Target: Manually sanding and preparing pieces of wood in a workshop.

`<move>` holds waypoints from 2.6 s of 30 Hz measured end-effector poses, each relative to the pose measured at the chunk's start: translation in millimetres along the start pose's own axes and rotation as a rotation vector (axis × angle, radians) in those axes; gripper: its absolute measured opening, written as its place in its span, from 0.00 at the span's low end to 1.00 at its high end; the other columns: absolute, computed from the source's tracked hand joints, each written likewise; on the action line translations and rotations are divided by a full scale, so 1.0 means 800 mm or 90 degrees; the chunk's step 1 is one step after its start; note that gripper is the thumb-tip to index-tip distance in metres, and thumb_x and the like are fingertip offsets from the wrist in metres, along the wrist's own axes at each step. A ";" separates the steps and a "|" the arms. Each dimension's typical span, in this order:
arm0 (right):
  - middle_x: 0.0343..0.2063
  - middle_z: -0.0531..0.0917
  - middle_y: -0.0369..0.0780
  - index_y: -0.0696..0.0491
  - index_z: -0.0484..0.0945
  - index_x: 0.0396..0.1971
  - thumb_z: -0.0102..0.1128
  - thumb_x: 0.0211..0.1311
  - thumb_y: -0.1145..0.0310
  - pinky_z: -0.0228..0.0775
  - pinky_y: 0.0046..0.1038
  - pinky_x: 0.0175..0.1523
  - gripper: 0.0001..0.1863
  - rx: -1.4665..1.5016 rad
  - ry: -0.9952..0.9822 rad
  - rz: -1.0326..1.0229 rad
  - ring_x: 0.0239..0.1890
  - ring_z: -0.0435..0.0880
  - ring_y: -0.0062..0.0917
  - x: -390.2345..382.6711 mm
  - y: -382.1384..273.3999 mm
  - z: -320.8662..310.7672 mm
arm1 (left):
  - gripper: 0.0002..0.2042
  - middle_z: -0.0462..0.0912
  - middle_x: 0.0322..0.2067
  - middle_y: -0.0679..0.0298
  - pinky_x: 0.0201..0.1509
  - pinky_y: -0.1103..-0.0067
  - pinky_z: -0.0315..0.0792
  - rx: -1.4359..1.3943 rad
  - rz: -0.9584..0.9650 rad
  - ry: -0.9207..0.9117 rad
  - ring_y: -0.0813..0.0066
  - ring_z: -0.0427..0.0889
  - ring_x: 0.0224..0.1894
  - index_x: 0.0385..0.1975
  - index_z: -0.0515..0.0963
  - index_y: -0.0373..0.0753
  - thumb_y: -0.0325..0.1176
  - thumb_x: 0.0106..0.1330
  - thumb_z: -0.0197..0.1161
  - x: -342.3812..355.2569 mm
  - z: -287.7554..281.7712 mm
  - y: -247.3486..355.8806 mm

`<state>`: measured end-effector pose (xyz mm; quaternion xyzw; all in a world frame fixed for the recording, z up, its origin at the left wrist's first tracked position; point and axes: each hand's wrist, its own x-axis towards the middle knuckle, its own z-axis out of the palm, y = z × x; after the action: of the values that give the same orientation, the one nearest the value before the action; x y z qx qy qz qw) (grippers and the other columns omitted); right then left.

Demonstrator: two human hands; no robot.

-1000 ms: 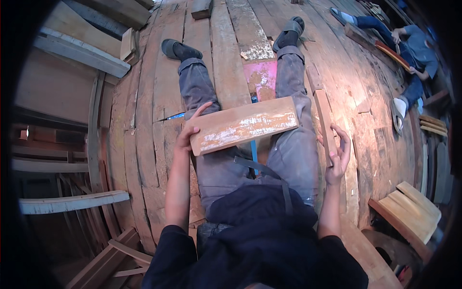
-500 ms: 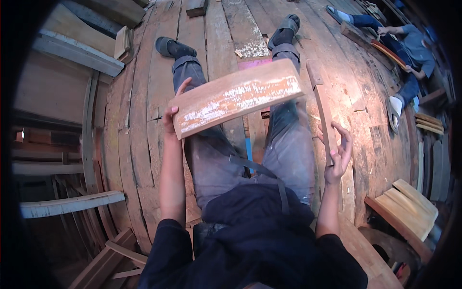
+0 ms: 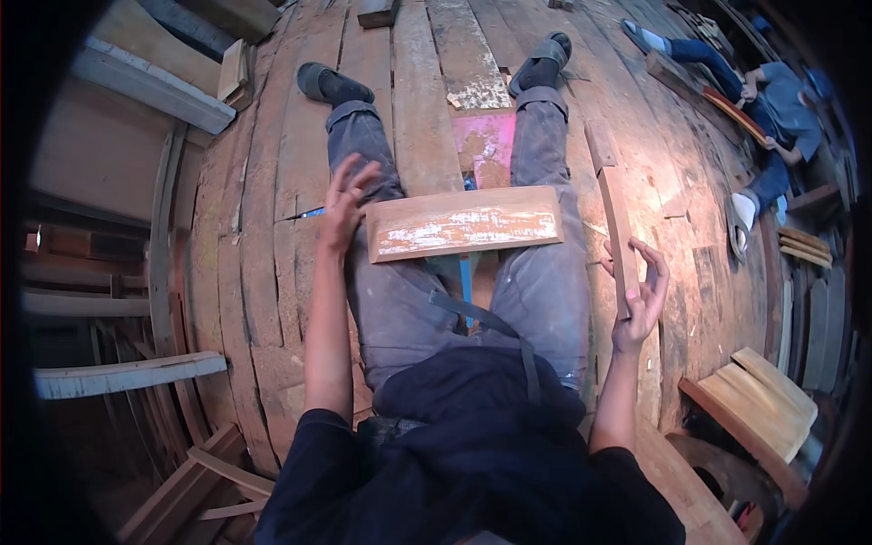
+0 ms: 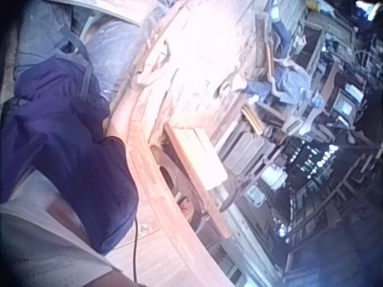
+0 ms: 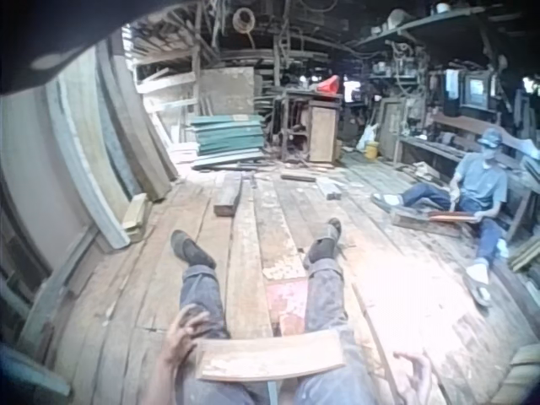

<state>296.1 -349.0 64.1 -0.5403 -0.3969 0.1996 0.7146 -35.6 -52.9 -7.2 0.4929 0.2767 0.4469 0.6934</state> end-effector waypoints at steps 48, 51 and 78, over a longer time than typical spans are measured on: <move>0.51 0.80 0.49 0.31 0.66 0.67 0.60 0.63 0.65 0.76 0.39 0.49 0.31 -0.642 -0.571 0.215 0.45 0.83 0.46 -0.016 -0.007 0.034 | 0.16 0.76 0.49 0.54 0.61 0.64 0.64 0.656 0.411 0.030 0.55 0.73 0.56 0.49 0.76 0.38 0.27 0.60 0.59 -0.023 0.117 -0.042; 0.54 0.80 0.45 0.31 0.66 0.67 0.60 0.63 0.65 0.76 0.37 0.50 0.32 -0.546 -0.596 0.239 0.45 0.84 0.43 -0.017 -0.033 -0.023 | 0.14 0.78 0.46 0.55 0.60 0.68 0.66 0.821 0.432 0.093 0.60 0.76 0.52 0.48 0.76 0.37 0.28 0.63 0.57 -0.022 0.069 -0.040; 0.63 0.73 0.45 0.45 0.67 0.67 0.47 0.74 0.62 0.61 0.30 0.68 0.23 -0.422 -0.612 0.281 0.65 0.72 0.37 -0.006 -0.010 0.003 | 0.09 0.82 0.36 0.62 0.50 0.81 0.71 0.204 0.133 0.189 0.78 0.80 0.42 0.43 0.77 0.32 0.28 0.72 0.49 -0.030 0.017 -0.067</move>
<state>290.3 -353.8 70.1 -0.6526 -0.5938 0.4296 0.1922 -16.8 -86.5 -53.7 0.5518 0.3904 0.5338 0.5080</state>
